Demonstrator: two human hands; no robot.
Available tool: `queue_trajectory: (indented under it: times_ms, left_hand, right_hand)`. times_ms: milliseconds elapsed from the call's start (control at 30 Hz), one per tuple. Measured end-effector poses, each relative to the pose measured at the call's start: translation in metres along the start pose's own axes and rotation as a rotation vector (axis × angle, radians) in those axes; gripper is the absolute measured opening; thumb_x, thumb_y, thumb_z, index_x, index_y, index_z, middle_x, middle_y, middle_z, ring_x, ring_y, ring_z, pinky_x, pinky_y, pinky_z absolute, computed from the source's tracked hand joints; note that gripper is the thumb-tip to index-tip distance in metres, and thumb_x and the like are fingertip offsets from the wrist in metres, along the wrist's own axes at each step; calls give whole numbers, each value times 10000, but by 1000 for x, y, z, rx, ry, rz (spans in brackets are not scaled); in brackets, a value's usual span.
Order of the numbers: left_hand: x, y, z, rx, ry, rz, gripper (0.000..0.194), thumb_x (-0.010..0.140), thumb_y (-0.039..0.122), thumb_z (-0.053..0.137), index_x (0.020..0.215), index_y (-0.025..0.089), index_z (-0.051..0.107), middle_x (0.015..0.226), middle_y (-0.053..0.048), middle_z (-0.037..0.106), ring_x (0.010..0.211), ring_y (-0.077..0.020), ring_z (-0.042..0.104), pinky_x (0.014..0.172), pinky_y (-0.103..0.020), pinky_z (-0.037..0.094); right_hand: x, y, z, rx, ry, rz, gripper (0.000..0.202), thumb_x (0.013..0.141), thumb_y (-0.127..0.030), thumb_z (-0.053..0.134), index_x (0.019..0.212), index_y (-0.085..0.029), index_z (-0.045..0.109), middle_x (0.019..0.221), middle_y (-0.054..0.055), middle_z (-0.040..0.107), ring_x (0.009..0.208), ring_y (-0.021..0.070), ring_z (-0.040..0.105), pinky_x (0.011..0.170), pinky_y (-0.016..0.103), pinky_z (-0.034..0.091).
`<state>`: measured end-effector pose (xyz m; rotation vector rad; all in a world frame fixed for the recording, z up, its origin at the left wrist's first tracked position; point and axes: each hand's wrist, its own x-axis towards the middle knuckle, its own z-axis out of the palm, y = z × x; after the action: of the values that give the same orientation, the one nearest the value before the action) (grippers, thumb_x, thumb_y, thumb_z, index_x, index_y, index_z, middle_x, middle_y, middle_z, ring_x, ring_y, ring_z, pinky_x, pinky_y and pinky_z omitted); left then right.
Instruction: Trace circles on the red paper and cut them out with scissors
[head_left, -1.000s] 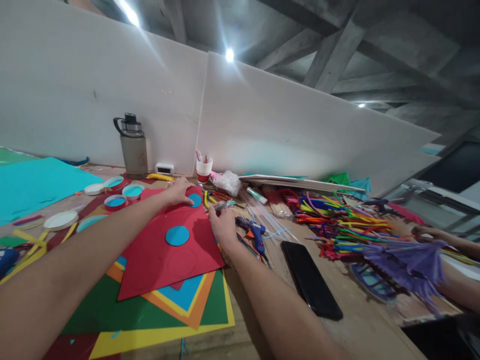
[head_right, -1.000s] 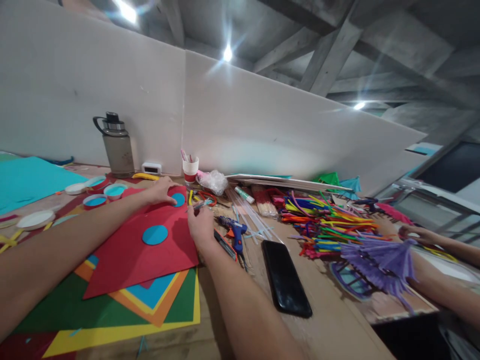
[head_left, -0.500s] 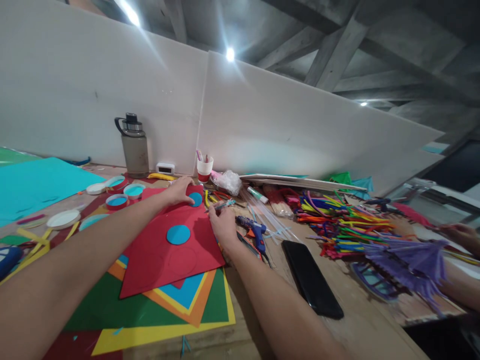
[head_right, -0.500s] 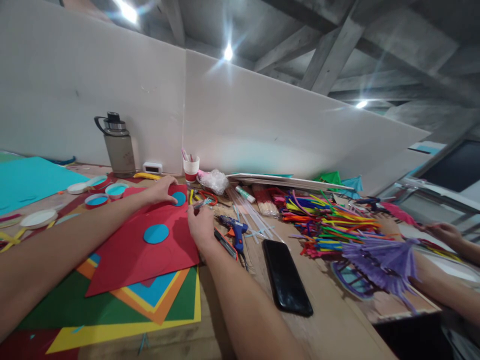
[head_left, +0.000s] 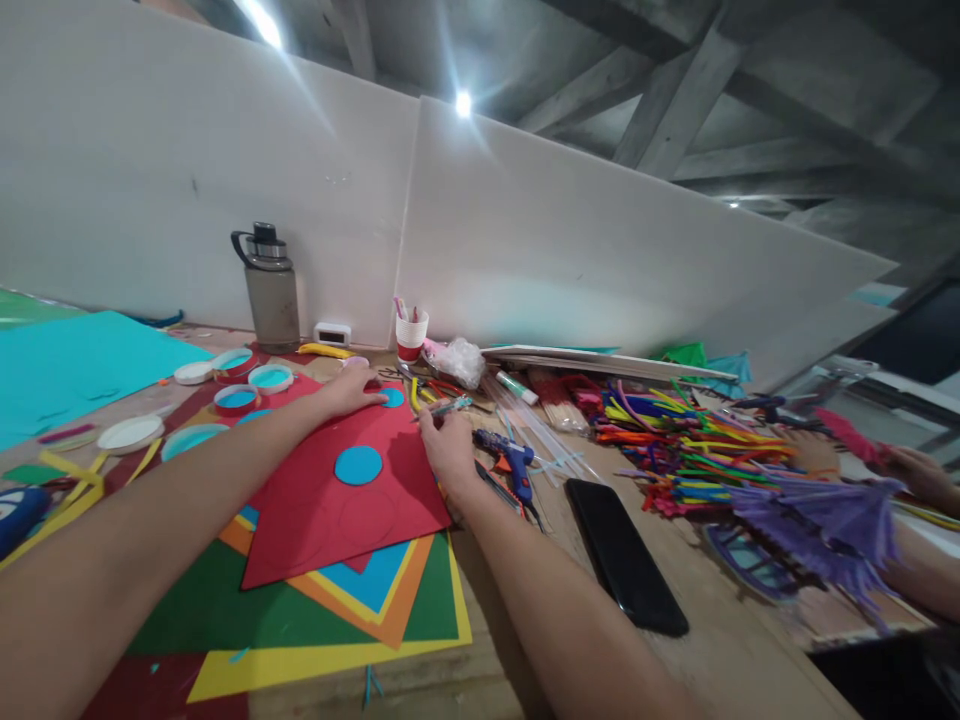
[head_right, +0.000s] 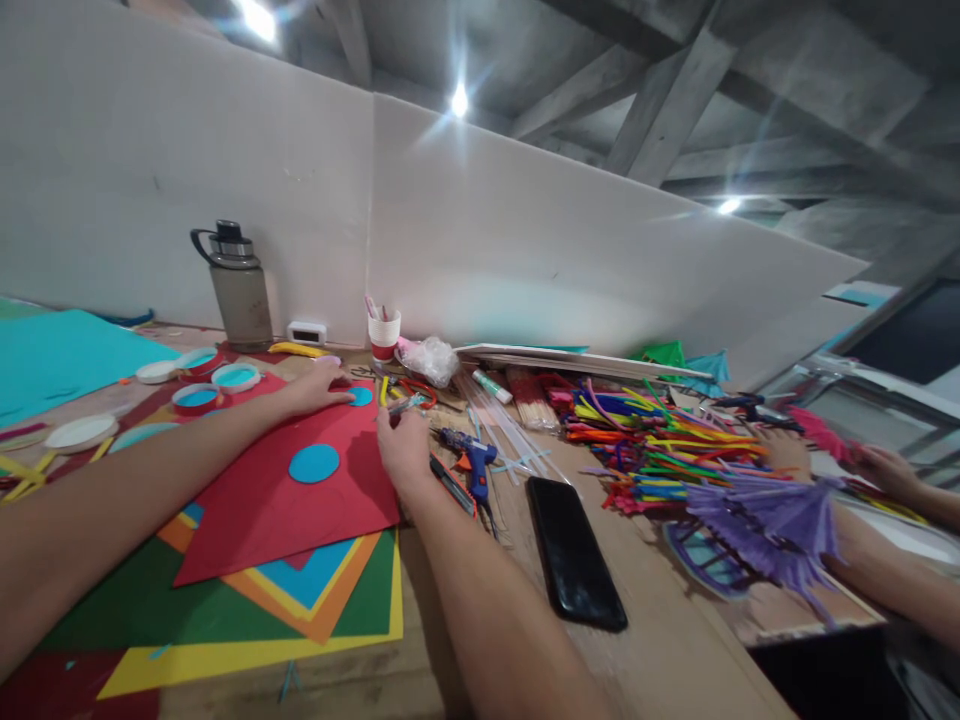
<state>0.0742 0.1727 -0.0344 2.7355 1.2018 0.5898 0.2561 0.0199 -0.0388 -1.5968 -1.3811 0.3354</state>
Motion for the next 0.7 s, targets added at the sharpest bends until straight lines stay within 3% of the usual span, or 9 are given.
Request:
queue_trajectory:
  times_ms: [100,233,467,567,700]
  left_hand:
    - [-2,4,-1,50,-48,45,501,789,627,544,926,179,720,937,-98,667,890,-248,550,769,-329,395]
    - [-2,8,4,33,-77,99,546,710,622,633,1012,174,707,1035,-104,672,956,-262,557,811,-333,403]
    - [-5,6,15,-137,-6,-14,535,665,640,644,937,182,697,964,-80,668,899,-236,579,789,-327,430]
    - [-7,8,15,-184,9,-35,515,647,625,661,912,183,691,954,-76,664,896,-234,579,801,-336,439]
    - [-9,9,13,-224,14,-40,518,635,586,680,956,180,683,984,-77,661,916,-236,578,816,-344,452]
  right_hand:
    - [3,5,2,73,14,22,277,863,-378,482,708,-183,603,675,52,663,646,182,614,645,269,434]
    - [6,15,7,218,4,9,239,877,-376,455,840,-198,611,717,23,677,682,169,633,667,259,465]
    - [5,15,7,103,-87,-46,209,874,-310,439,925,-199,609,752,16,667,686,161,612,683,274,466]
    - [8,13,9,189,-98,20,172,848,-290,452,891,-202,594,734,6,650,656,150,609,638,258,465]
    - [15,11,13,522,-99,242,139,809,-296,480,866,-196,558,691,-1,628,569,137,614,519,223,437]
